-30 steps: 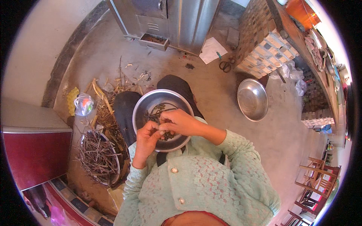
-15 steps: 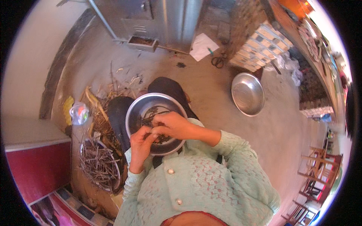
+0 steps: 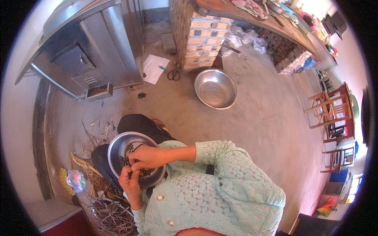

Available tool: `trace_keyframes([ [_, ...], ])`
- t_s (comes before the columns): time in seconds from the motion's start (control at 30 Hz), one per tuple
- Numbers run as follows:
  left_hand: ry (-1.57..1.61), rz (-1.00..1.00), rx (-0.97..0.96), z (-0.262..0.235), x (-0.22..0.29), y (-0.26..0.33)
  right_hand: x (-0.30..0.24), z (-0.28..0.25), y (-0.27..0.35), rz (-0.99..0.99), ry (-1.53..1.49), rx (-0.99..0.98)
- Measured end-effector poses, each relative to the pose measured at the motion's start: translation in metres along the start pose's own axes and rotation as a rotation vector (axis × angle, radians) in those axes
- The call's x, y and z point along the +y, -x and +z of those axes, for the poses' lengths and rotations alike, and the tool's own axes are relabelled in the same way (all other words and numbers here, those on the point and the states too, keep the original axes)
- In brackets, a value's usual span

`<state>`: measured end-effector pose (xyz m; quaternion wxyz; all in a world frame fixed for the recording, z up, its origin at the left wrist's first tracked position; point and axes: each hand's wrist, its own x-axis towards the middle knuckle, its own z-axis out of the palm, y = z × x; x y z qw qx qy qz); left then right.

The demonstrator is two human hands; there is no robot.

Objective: The person sits on the floor and uses both hands to break dried vegetable stems into smaller pieces over a metal bowl. The broken pieces fall into the bowl while the person continues to process the stems one by one.

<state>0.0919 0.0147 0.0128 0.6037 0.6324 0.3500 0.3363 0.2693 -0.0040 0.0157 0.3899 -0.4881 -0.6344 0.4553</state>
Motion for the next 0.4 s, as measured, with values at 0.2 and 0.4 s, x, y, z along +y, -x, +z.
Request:
trace_keyframes([
  [0.2, 0.058, -0.011, -0.011, 0.0030, -0.0016, 0.0017, 0.0029, 0.0012, 0.0042, -0.025, 0.029, -0.009],
  [0.4, 0.097, -0.015, -0.005, 0.0056, 0.0016, 0.0044, -0.0048, 0.0001, 0.0073, 0.014, 0.044, -0.021],
])
